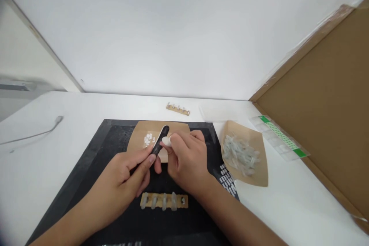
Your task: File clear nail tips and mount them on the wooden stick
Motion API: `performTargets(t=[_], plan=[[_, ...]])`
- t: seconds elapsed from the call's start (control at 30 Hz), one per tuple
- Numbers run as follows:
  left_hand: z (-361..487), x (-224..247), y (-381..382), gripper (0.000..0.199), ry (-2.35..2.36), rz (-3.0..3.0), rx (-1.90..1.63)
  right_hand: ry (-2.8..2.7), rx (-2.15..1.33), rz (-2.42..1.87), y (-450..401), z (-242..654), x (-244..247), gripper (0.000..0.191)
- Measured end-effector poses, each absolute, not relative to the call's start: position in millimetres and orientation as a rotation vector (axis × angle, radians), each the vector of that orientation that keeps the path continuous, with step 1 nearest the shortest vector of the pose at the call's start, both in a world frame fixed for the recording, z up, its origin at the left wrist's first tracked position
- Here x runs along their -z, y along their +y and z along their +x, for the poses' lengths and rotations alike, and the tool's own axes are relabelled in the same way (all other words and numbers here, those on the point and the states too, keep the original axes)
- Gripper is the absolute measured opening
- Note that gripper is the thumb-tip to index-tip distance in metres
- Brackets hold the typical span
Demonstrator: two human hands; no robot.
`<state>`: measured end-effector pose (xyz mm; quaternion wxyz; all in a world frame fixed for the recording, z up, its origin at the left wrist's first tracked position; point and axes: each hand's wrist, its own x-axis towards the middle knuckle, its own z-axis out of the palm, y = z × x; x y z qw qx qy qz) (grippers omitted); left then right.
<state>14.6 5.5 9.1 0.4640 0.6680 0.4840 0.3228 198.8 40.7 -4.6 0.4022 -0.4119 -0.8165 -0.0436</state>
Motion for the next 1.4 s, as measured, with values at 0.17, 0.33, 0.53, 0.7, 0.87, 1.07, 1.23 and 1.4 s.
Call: performTargets(t=[0.17,0.33,0.53,0.7,0.87,1.07,1.23,1.4], plan=[[14,-8,7,0.035,1.187,1.706,-0.806,-2.065,0.121,-1.031,40,198,2,0.034],[15,-7,8,0.034,1.204,1.762,-0.826,-2.062,0.106,-1.043,38,196,2,0.033],[15,-6,7,0.034,1.205,1.746,-0.815,-2.042,0.1,-1.057,40,195,4,0.034],[14,-8,7,0.034,1.214,1.744,-0.815,-2.103,0.054,-1.057,37,195,3,0.033],[14,-9,8,0.036,1.197,1.739,-0.825,-2.028,0.109,-1.098,37,196,0,0.035],[12,-10,10,0.037,1.199,1.738,-0.843,-2.033,-0.044,-1.022,42,201,2,0.034],[11,-12,12,0.033,1.27,1.892,-0.934,-1.896,-0.285,-1.053,45,209,0,0.022],[9,-8,13,0.033,1.312,2.025,-0.986,-1.784,-0.538,-1.024,42,209,3,0.013]])
